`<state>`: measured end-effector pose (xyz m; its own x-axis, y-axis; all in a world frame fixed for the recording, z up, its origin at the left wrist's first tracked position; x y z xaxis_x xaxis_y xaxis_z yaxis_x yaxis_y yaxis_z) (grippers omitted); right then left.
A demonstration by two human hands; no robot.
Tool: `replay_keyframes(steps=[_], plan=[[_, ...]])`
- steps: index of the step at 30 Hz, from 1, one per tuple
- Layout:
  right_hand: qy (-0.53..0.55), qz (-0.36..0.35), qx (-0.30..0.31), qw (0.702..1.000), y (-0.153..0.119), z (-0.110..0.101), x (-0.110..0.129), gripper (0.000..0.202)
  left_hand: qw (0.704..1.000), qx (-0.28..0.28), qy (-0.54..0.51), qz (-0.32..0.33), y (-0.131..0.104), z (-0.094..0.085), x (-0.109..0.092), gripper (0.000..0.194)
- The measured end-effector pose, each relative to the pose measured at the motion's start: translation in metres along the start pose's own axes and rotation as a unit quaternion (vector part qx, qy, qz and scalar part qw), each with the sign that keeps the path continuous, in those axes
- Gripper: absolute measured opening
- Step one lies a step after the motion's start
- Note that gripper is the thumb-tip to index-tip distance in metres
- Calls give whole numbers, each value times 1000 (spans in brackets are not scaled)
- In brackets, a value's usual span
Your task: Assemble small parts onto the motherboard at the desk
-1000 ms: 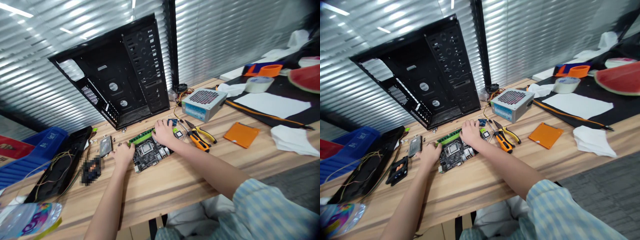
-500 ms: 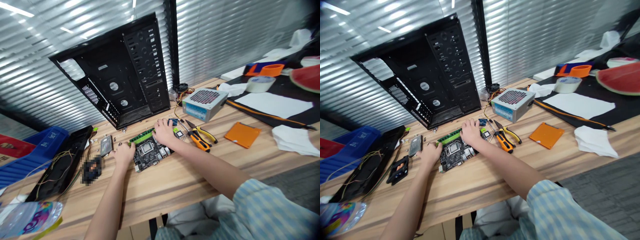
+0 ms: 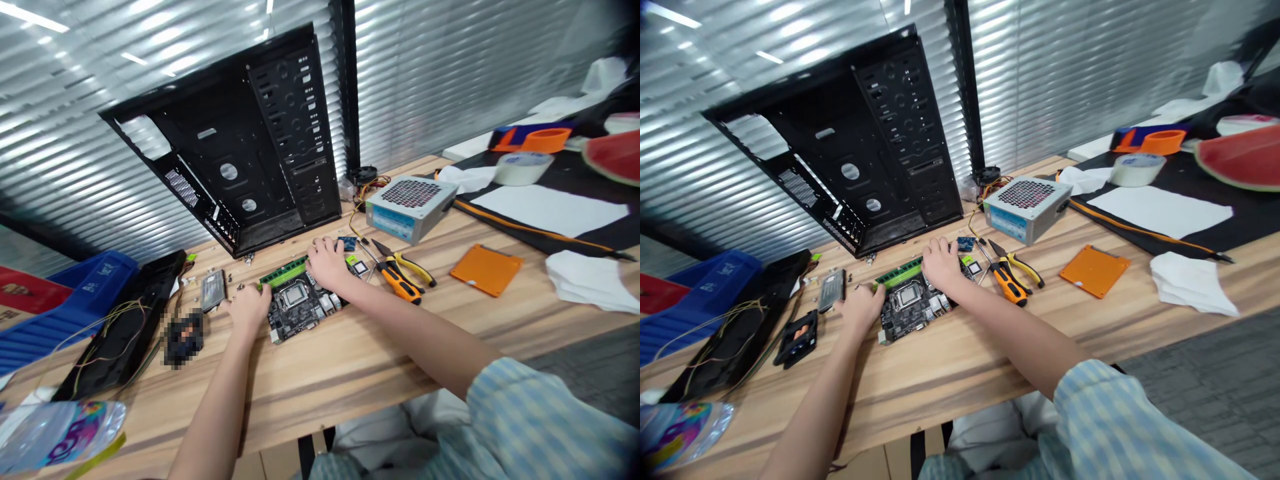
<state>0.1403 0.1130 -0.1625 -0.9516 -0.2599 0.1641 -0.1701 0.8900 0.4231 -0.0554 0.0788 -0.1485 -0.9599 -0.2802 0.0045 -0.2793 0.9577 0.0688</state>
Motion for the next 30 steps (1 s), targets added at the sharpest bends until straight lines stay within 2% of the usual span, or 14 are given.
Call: replay_keyframes(steps=[30], plan=[[10, -15, -4, 1000, 2, 1, 1, 28, 1000, -15, -14, 15, -1, -4, -4, 40]])
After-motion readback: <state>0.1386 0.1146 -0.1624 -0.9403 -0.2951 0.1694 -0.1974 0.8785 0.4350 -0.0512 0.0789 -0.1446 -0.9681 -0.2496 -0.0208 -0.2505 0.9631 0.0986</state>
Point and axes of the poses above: each hand's wrist, its own y-axis towards the middle knuckle, its own z-axis out of the palm, x = y × z, the point moved 4 cm from there along y, towards the middle knuckle, and after that the axes turned 2 degrees about -x, right-handed, at the moved point
